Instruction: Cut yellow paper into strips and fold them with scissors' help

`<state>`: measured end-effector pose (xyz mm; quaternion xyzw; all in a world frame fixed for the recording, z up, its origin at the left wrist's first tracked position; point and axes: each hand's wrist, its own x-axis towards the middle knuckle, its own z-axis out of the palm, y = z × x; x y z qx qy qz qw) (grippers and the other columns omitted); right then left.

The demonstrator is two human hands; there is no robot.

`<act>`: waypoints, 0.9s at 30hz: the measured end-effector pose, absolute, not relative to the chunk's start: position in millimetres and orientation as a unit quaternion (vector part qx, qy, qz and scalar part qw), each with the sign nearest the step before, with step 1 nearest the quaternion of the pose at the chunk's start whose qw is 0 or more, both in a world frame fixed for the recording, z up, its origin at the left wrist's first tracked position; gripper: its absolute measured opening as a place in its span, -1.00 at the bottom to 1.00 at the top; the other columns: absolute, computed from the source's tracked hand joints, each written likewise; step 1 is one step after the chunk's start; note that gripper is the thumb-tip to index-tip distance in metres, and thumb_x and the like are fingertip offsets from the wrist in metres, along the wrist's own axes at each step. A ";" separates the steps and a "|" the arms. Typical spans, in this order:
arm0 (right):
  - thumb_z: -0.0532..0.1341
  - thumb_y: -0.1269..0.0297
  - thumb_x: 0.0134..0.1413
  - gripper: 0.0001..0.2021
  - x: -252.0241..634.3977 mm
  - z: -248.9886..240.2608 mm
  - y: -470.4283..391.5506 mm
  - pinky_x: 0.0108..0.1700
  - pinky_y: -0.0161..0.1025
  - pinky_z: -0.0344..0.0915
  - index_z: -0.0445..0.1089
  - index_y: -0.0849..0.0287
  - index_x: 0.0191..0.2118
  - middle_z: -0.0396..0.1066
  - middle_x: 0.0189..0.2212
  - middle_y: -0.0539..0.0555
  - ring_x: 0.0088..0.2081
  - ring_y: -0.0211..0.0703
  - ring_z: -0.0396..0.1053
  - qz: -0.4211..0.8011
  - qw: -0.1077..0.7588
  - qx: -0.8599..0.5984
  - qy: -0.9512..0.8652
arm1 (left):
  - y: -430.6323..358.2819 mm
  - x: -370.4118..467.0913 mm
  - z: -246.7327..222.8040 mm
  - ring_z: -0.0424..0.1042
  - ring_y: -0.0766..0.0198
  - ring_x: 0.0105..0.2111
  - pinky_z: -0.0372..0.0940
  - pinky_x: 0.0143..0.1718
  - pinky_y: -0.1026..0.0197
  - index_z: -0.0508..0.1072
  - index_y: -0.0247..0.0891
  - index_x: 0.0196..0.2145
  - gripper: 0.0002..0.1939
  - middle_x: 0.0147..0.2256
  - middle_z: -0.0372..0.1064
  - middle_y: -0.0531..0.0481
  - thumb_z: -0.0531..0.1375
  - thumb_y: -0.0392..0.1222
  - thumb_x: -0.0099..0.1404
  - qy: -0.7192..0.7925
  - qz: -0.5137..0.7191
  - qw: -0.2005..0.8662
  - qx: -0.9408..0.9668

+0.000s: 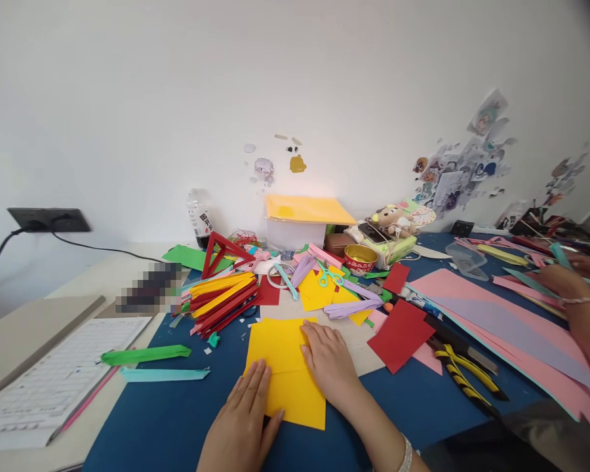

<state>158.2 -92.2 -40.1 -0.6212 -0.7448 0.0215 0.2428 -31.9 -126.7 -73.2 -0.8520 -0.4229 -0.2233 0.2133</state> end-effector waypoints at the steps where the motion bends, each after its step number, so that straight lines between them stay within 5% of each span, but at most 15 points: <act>1: -0.03 0.36 0.13 -0.64 160.2 -38.8 -92.7 0.06 -0.05 0.10 0.22 0.12 0.05 0.26 0.05 0.05 0.04 -0.08 0.18 0.029 0.239 -0.614 -0.751 | -128.1 -35.2 -71.7 0.34 0.07 -0.05 0.37 -0.16 0.11 0.24 -0.35 0.05 -0.47 -0.02 0.32 -0.20 0.01 0.03 0.22 -0.426 -0.224 0.208 -0.851; 9: -0.07 0.34 0.16 -0.62 203.1 -29.7 -105.3 0.10 -0.08 0.10 0.21 0.04 0.07 0.19 0.11 -0.02 0.11 -0.13 0.11 0.084 0.229 -0.548 -0.800 | -129.3 -41.1 -68.2 0.31 0.10 -0.02 0.37 -0.16 0.11 0.24 -0.22 0.07 -0.53 0.02 0.27 -0.12 0.00 -0.03 0.23 -0.446 -0.206 0.149 -0.858; 15: 0.02 0.18 0.14 -0.67 203.3 -17.9 -129.6 0.10 -0.06 0.10 0.25 0.01 0.03 0.20 0.10 0.02 0.13 -0.06 0.06 0.076 0.317 -0.496 -0.805 | -123.2 -37.5 -26.1 0.43 0.09 -0.16 0.32 -0.11 0.02 0.46 -0.23 -0.17 -0.64 -0.15 0.44 -0.14 -0.06 -0.09 0.28 -0.438 -0.155 0.086 -0.881; 18: 0.16 0.17 0.02 -0.60 190.0 -11.4 -133.2 0.07 -0.06 0.11 0.25 0.01 0.03 0.33 -0.02 0.03 0.03 -0.02 0.18 0.083 0.269 -0.492 -0.824 | -120.1 -32.7 -0.9 0.50 0.11 -0.34 0.33 -0.17 0.00 0.51 -0.25 -0.36 -0.64 -0.34 0.52 -0.14 -0.04 -0.08 0.28 -0.462 -0.121 0.066 -0.876; 23: 0.07 0.37 0.10 -0.75 181.5 -10.7 -123.4 -0.10 -0.20 0.24 0.37 0.11 -0.11 0.45 -0.19 0.05 -0.16 -0.10 0.32 0.037 0.239 -0.465 -0.852 | -105.6 -25.1 8.0 0.39 0.02 -0.12 0.32 -0.17 0.02 0.36 -0.23 -0.05 -0.58 -0.10 0.40 -0.19 0.16 -0.10 0.12 -0.423 -0.096 0.105 -0.895; 27: -0.04 0.40 0.17 -0.72 187.2 10.8 -116.4 -0.20 -0.22 0.24 0.41 0.16 -0.19 0.47 -0.29 0.08 -0.25 -0.12 0.35 -0.005 0.246 -0.469 -0.848 | -92.6 -22.8 25.9 0.46 0.18 -0.29 0.33 -0.29 0.21 0.43 -0.22 -0.21 -0.74 -0.31 0.49 -0.09 0.03 -0.34 0.19 -0.395 -0.114 0.082 -0.908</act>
